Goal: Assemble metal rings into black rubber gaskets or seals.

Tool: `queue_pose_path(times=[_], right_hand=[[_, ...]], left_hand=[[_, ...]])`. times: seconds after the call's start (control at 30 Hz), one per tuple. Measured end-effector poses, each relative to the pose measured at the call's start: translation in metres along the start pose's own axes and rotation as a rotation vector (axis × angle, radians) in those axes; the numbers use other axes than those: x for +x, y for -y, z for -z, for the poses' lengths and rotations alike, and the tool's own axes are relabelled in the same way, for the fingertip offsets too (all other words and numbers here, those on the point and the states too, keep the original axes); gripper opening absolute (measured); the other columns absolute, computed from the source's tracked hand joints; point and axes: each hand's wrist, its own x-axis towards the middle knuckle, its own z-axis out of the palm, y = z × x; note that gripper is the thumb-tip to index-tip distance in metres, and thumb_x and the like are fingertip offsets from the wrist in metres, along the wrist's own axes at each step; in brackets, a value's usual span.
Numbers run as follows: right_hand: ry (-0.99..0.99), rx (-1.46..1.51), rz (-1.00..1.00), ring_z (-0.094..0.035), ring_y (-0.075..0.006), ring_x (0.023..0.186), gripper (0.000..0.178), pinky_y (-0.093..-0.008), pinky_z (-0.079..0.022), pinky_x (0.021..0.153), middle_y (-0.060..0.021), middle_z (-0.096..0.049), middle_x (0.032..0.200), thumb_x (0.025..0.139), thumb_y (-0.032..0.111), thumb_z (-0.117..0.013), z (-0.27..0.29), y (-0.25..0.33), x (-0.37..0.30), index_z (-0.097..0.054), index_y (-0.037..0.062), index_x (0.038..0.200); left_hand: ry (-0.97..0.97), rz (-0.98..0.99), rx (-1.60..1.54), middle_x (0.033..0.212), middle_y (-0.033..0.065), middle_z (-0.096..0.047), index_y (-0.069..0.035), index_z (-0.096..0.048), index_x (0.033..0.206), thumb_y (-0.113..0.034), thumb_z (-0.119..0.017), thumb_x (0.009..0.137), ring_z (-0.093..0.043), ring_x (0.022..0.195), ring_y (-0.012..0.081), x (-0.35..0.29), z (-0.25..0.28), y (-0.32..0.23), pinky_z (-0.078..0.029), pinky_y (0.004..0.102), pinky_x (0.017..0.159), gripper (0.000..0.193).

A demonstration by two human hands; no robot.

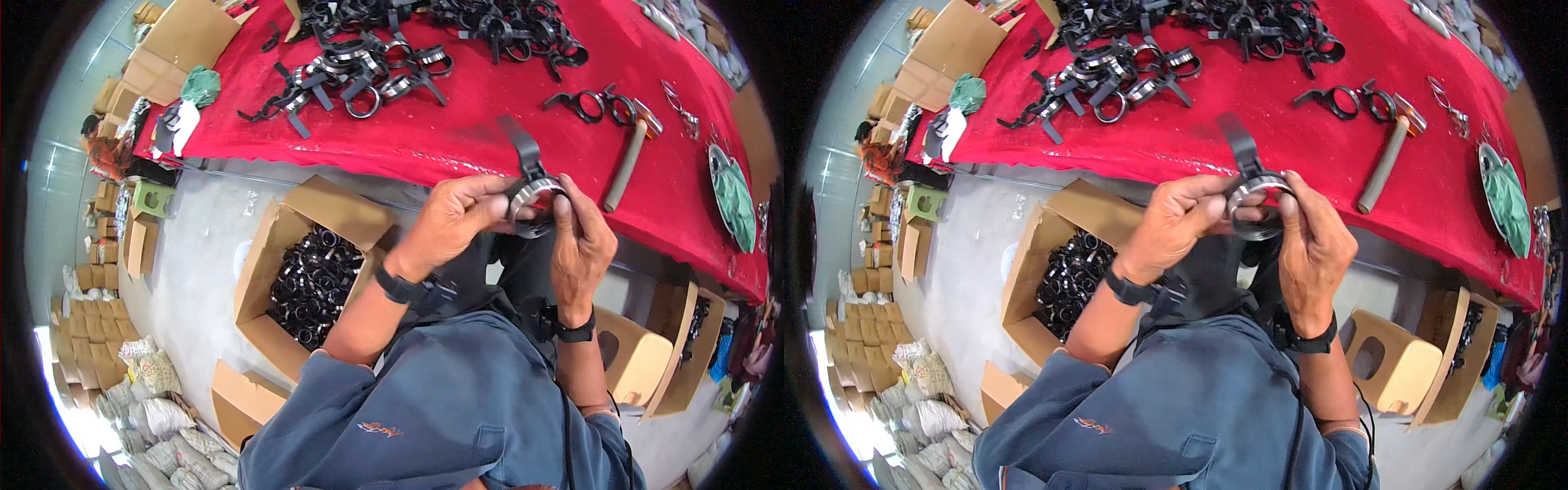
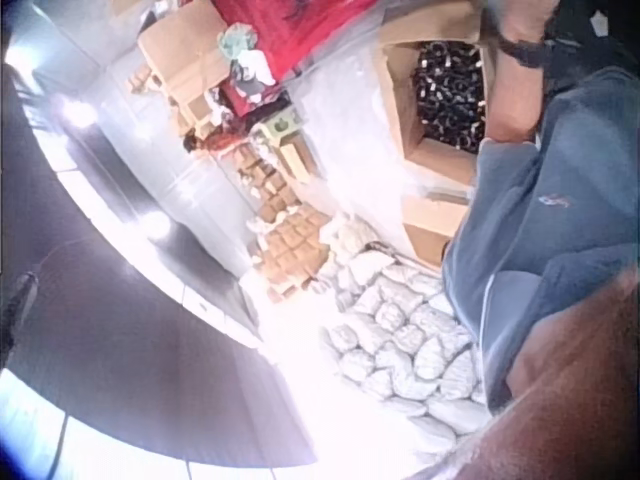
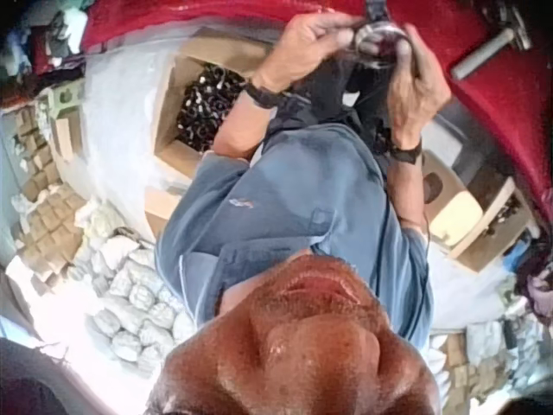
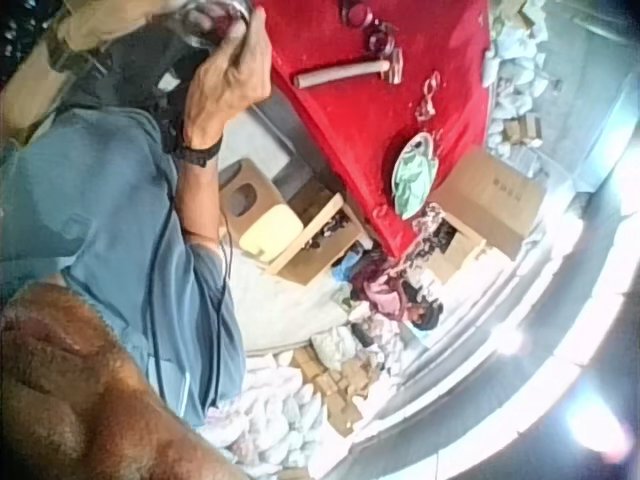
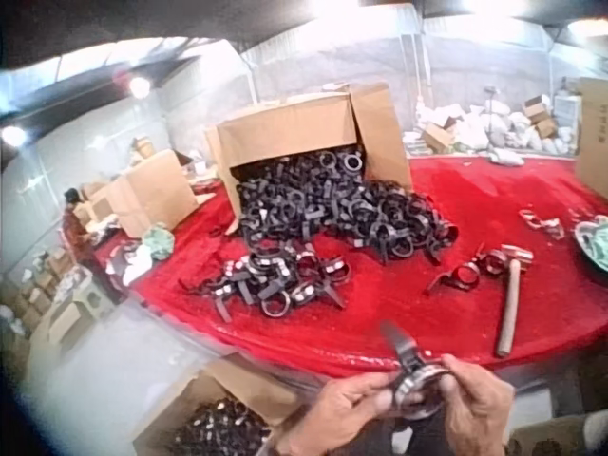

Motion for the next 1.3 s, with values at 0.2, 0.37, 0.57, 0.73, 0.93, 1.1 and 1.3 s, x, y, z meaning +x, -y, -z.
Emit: queue_pose_path(times=[0.2,0.37,0.57,0.73,0.93,1.1,1.3], right_hand=[[-0.223,-0.203,0.222,-0.077,-0.0295,0.103,0.024,-0.0367,-0.060,0.090,-0.0193,-0.078,0.114,0.099,0.000,-0.074,-0.025,-0.010,-0.004,-0.077,-0.0011,0.122],[-0.171,0.213,-0.173,-0.068,-0.0153,0.098,0.019,-0.0303,-0.056,0.086,-0.0083,-0.071,0.101,0.107,0.010,-0.065,-0.034,0.005,-0.014,-0.072,-0.0048,0.118],[-0.163,0.199,-0.226,-0.045,-0.0099,0.072,0.046,-0.0327,-0.042,0.064,0.0005,-0.052,0.074,0.117,0.032,-0.051,-0.037,-0.012,0.001,-0.058,0.0004,0.085],[-0.155,0.049,-0.190,-0.042,-0.0106,0.068,0.048,-0.0341,-0.040,0.061,-0.0037,-0.047,0.068,0.116,0.034,-0.056,-0.030,-0.015,0.008,-0.056,0.0003,0.081],[-0.227,0.118,-0.154,-0.043,-0.0098,0.065,0.051,-0.0326,-0.038,0.058,-0.0003,-0.047,0.067,0.116,0.035,-0.055,-0.026,-0.013,0.006,-0.054,0.0014,0.078],[-0.306,0.202,-0.163,-0.039,-0.0039,0.063,0.052,-0.0266,-0.031,0.056,0.0058,-0.047,0.069,0.116,0.040,-0.054,-0.027,-0.016,0.006,-0.057,0.0058,0.078],[-0.350,0.226,-0.191,-0.044,-0.0029,0.052,0.054,-0.0243,-0.032,0.047,0.0050,-0.049,0.062,0.116,0.043,-0.053,-0.028,-0.029,0.009,-0.057,0.0067,0.075]], left_hand=[[-0.596,-0.289,0.445,0.088,0.0049,-0.073,0.001,-0.069,0.102,-0.037,-0.053,0.117,-0.067,0.077,0.0130,0.015,-0.041,0.021,-0.053,0.0298,0.066,0.044],[-0.736,-0.480,0.831,0.070,0.0117,-0.064,0.001,-0.067,0.091,-0.028,-0.050,0.117,-0.062,0.063,0.0193,0.024,-0.033,0.027,-0.049,0.0369,0.060,0.042],[-0.672,-0.710,1.026,0.069,0.0161,-0.054,0.000,-0.056,0.080,-0.016,-0.058,0.111,-0.056,0.064,0.0399,0.026,-0.038,0.029,-0.043,0.0489,0.060,0.034],[-0.648,-0.674,1.151,0.075,0.0165,-0.065,0.001,-0.064,0.084,-0.019,-0.054,0.113,-0.064,0.068,0.0378,0.024,-0.037,0.034,-0.048,0.0454,0.063,0.037],[-0.586,-0.716,1.126,0.069,0.0158,-0.062,0.001,-0.061,0.081,-0.018,-0.056,0.112,-0.062,0.062,0.0372,0.022,-0.043,0.035,-0.047,0.0447,0.059,0.037],[-0.553,-0.776,1.077,0.064,0.0137,-0.049,-0.003,-0.053,0.076,-0.015,-0.062,0.108,-0.053,0.056,0.0366,0.030,-0.050,0.034,-0.041,0.0454,0.053,0.035],[-0.559,-0.739,1.013,0.064,0.0150,-0.055,0.000,-0.056,0.076,-0.020,-0.058,0.112,-0.056,0.056,0.0356,0.037,-0.051,0.038,-0.042,0.0432,0.054,0.040]])
